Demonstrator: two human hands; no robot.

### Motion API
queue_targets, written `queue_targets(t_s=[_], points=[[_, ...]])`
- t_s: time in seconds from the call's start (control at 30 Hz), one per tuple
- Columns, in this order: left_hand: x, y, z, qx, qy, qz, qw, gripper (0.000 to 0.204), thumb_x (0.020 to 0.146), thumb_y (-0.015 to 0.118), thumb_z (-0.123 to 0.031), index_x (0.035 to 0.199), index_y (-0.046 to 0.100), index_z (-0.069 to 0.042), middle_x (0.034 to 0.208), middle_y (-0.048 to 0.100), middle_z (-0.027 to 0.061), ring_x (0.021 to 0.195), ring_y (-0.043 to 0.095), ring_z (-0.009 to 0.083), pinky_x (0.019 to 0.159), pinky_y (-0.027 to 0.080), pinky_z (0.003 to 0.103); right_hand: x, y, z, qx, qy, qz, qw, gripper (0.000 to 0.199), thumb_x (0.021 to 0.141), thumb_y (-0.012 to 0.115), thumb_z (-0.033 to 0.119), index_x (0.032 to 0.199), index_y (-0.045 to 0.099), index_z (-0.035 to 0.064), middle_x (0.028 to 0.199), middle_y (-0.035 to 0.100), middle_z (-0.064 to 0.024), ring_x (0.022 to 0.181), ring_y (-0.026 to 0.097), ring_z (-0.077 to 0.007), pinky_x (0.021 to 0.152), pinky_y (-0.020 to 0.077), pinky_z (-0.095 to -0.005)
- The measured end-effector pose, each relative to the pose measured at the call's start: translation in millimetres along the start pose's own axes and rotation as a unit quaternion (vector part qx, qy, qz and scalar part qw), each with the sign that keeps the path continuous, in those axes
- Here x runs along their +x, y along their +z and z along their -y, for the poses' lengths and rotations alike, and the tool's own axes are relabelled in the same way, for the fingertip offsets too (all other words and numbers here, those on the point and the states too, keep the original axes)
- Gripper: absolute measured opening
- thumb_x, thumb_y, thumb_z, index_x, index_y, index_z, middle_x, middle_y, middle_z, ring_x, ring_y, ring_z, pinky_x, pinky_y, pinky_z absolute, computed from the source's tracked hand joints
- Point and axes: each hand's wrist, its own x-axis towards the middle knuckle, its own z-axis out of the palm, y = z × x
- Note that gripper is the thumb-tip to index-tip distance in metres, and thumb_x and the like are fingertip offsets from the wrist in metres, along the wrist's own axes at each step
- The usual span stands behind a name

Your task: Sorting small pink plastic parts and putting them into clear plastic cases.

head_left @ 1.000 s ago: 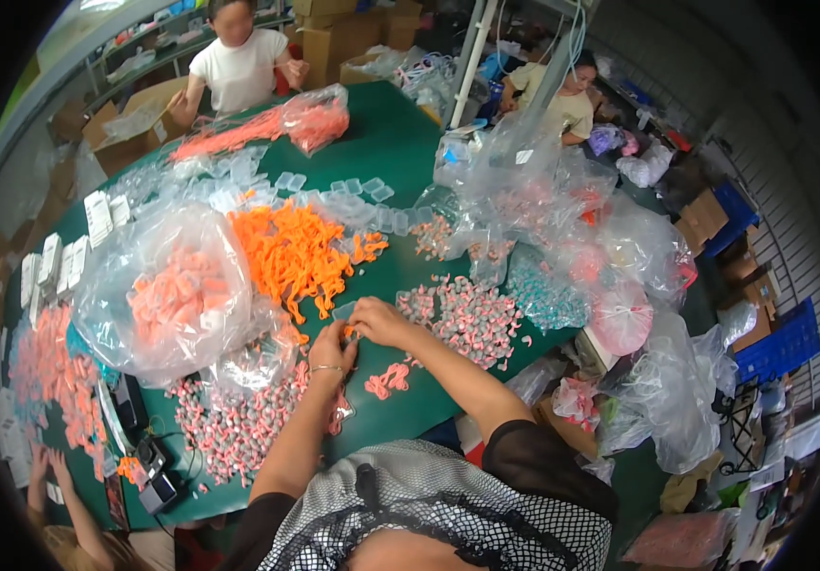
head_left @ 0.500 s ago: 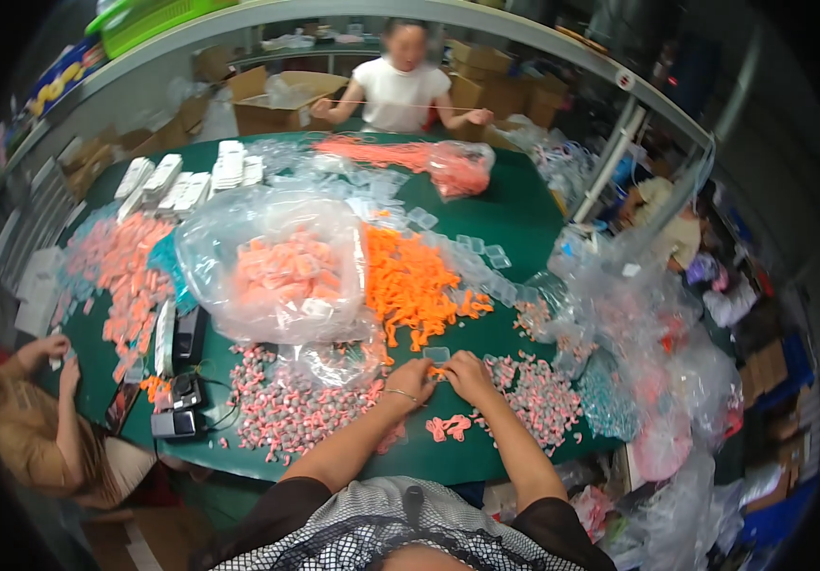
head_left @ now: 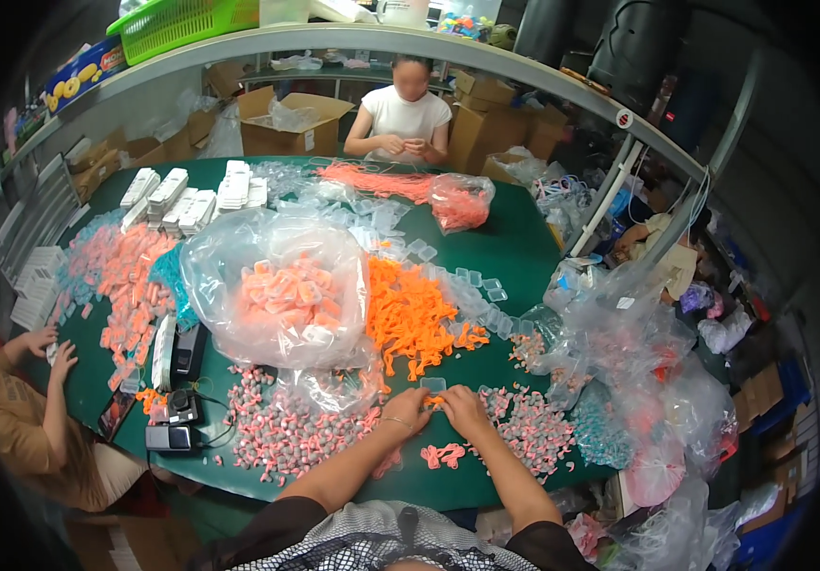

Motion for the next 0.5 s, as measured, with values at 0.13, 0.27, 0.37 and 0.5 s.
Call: queue_targets(t_s=[0.13,0.27,0.37,0.5], points=[[-1.3,-1.1,2.1,-0.01,0.003,-0.009,1.0,0.042,0.075,0.067,-0.026,0.113,0.055,-0.01,0.096,0.06,0.0119,0.09,0.06,0.0303,0.076,0.049,0.039,0.0,1.8,1.6,-0.022,-0.037,-0.028,0.999,0.018,0.077,0.066,0.007,0.095,0.063,0.0051,0.088,0.057,-0.0097,0.086,0.055,-0.0296,0.073,0.0462,-0.0387],[-2.6,-9.8,-5.2,-0.015,-0.015,0.008,1.0,0.041,0.076,0.066,-0.023,0.113,0.055,-0.01,0.103,0.06,0.0126,0.096,0.059,0.0313,0.082,0.048,0.04,0.7,0.6,2.6,-0.034,-0.035,-0.024,0.999,0.018,0.077,0.066,0.008,0.094,0.063,0.0055,0.087,0.056,-0.0085,0.084,0.055,-0.028,0.072,0.0462,-0.038],[-0.5,-9.4,-5.3,-0.013,-0.011,0.011,1.0,0.039,0.075,0.066,-0.023,0.111,0.055,-0.01,0.103,0.06,0.0128,0.096,0.059,0.0315,0.082,0.048,0.04,-1.5,2.3,-0.8,-0.048,-0.045,-0.041,0.997,0.018,0.076,0.066,0.01,0.094,0.063,0.0059,0.086,0.056,-0.0075,0.084,0.055,-0.0268,0.071,0.046,-0.0381],[2.0,-3.5,-0.4,-0.012,0.001,0.006,1.0,0.041,0.074,0.068,-0.022,0.111,0.055,-0.01,0.097,0.06,0.0122,0.091,0.059,0.0306,0.078,0.048,0.039,4.7,-2.5,-0.6,-0.048,-0.034,-0.036,0.998,0.019,0.077,0.065,0.012,0.095,0.063,0.0065,0.088,0.057,-0.0072,0.085,0.055,-0.0267,0.072,0.0459,-0.0379]])
